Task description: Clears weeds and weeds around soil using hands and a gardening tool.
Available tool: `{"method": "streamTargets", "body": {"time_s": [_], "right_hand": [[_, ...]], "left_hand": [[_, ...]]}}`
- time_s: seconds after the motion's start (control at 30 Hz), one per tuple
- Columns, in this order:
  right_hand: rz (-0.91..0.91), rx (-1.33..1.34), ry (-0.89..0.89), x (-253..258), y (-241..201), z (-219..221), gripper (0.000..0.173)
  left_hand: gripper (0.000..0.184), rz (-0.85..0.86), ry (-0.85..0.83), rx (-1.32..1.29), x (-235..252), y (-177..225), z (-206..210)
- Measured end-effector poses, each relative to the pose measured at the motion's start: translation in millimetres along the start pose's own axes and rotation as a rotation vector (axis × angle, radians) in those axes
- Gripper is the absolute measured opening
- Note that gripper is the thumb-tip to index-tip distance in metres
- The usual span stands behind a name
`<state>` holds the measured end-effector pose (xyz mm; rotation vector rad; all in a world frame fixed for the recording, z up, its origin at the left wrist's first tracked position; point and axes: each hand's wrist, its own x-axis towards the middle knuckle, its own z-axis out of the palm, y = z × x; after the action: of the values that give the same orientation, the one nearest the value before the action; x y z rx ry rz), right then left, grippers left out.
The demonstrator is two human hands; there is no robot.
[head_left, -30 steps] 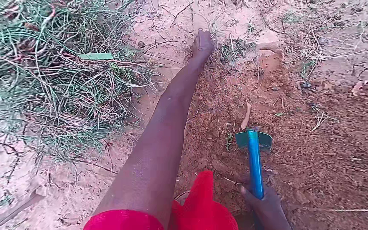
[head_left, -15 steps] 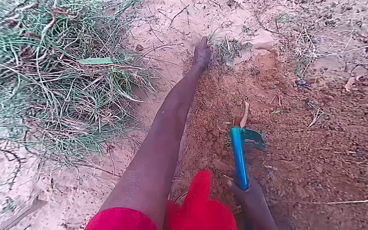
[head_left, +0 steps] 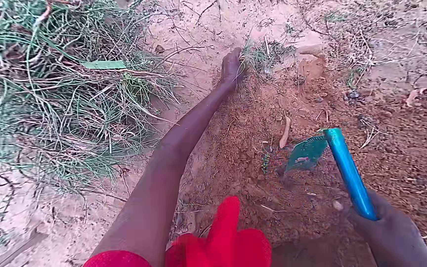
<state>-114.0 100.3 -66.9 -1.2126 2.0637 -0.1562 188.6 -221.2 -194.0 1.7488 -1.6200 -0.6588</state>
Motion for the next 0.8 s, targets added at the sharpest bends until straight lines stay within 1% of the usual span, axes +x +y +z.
{"method": "streamTargets", "body": {"time_s": [0.07,0.1,0.17,0.2,0.27,0.3,0.37,0.4,0.47,0.5,0.53,0.6,0.63,0.7,0.8], "right_hand": [[0.023,0.047,0.031,7,7,-5,0.047],[0.030,0.077,0.047,10,12,-5,0.048],[0.040,0.100,0.070,12,22,0,0.049],[0.043,0.089,0.074,11,23,2,0.049],[0.041,0.033,0.068,6,17,11,0.049],[0.023,-0.004,0.056,4,11,15,0.048],[-0.010,-0.028,0.031,-1,4,20,0.046],[-0.023,-0.018,0.026,-1,4,22,0.045],[-0.015,0.047,0.030,1,9,25,0.047],[-0.010,0.060,0.035,1,12,24,0.047],[-0.001,0.071,0.036,2,13,24,0.046],[0.016,0.105,0.020,3,11,22,0.046],[0.022,0.113,0.010,3,10,21,0.046],[0.030,0.132,0.000,5,9,20,0.045],[0.039,0.131,0.003,3,7,22,0.044]], "left_hand": [[0.041,0.028,-0.127,0.126,38,3,17],[0.047,0.034,-0.184,0.187,54,2,27],[0.057,0.029,-0.260,0.274,81,5,45],[0.058,0.023,-0.281,0.303,90,9,53],[0.051,0.073,-0.305,0.352,97,17,70],[0.045,0.143,-0.286,0.369,98,17,79],[0.034,0.331,-0.195,0.363,93,12,96],[0.031,0.418,-0.152,0.351,91,10,100],[0.032,0.511,-0.169,0.303,92,9,99],[0.032,0.499,-0.199,0.262,94,10,98],[0.034,0.447,-0.209,0.197,98,12,97],[0.046,0.289,-0.145,0.007,114,19,97],[0.049,0.223,-0.109,-0.036,120,21,100],[0.050,0.152,-0.088,-0.070,129,25,103],[0.044,0.130,-0.108,-0.136,129,28,99]]}}
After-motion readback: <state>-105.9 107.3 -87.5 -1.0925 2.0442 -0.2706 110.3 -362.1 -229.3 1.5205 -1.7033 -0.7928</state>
